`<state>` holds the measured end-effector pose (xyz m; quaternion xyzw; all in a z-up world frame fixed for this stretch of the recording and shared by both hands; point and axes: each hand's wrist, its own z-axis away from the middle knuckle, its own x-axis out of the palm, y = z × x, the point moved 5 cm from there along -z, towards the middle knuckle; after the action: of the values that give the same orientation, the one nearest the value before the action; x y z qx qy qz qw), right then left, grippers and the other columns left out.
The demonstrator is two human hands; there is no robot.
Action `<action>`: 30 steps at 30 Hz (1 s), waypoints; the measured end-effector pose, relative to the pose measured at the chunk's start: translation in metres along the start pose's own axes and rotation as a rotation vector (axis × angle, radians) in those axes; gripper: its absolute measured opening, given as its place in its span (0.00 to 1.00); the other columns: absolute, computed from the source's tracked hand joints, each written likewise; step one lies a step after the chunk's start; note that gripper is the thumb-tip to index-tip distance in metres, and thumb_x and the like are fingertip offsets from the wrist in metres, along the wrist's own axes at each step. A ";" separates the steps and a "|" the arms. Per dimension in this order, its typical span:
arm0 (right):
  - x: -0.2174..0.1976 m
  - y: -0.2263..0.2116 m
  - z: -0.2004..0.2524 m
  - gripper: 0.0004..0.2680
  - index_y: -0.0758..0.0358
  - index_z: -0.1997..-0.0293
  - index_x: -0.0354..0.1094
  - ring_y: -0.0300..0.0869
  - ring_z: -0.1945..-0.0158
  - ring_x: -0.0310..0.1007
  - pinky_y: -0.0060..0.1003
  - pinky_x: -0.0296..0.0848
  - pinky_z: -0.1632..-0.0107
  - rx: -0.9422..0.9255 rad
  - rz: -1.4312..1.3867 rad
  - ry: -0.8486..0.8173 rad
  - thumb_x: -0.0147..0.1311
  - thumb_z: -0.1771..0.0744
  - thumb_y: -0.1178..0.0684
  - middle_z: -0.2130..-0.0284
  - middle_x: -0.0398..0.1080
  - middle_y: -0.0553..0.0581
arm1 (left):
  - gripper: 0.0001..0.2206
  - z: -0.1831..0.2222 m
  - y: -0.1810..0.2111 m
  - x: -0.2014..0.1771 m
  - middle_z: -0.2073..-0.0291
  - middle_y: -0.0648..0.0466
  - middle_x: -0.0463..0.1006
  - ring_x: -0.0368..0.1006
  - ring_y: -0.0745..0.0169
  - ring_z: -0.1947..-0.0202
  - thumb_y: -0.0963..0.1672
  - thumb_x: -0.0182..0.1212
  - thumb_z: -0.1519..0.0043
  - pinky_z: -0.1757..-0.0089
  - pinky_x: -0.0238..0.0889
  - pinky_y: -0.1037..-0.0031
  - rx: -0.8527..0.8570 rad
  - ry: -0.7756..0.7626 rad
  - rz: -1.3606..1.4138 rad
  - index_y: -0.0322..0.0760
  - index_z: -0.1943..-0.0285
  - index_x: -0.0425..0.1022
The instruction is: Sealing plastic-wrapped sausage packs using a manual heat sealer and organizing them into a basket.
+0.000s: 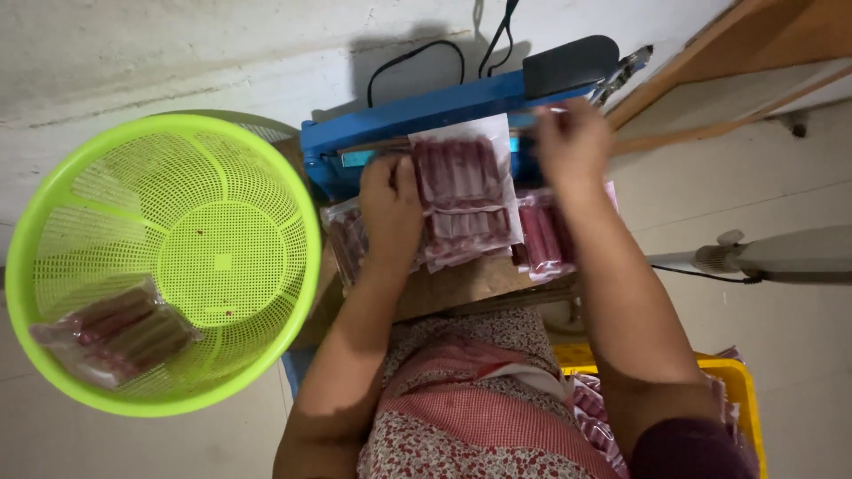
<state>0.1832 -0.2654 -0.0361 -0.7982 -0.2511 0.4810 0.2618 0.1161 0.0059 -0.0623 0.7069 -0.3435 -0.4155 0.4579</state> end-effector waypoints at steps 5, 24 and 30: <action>-0.083 -0.053 -0.004 0.04 0.63 0.50 0.67 0.46 0.55 0.73 0.36 0.77 0.53 -0.117 -0.188 0.210 0.50 0.29 0.63 0.58 0.71 0.59 | 0.12 0.041 0.021 -0.026 0.55 0.44 0.75 0.71 0.49 0.53 0.45 0.51 0.31 0.53 0.62 0.62 0.147 -0.049 -0.052 0.32 0.47 0.74; 0.008 -0.027 -0.073 0.08 0.70 0.53 0.72 0.62 0.53 0.70 0.52 0.68 0.52 -0.543 0.191 -0.128 0.59 0.36 0.67 0.57 0.69 0.69 | 0.09 0.108 0.034 -0.052 0.59 0.47 0.77 0.74 0.50 0.56 0.43 0.53 0.31 0.53 0.67 0.64 0.192 -0.350 0.106 0.32 0.52 0.75; 0.008 -0.031 -0.074 0.14 0.68 0.54 0.67 0.61 0.49 0.66 0.51 0.65 0.47 -0.515 0.072 -0.196 0.47 0.41 0.72 0.57 0.68 0.66 | 0.06 0.117 0.020 -0.048 0.59 0.47 0.80 0.78 0.51 0.58 0.42 0.55 0.33 0.54 0.71 0.64 0.215 -0.322 0.083 0.33 0.54 0.75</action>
<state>0.2485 -0.2504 0.0088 -0.7965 -0.3608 0.4852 0.0075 -0.0115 -0.0014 -0.0577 0.6613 -0.4837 -0.4648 0.3355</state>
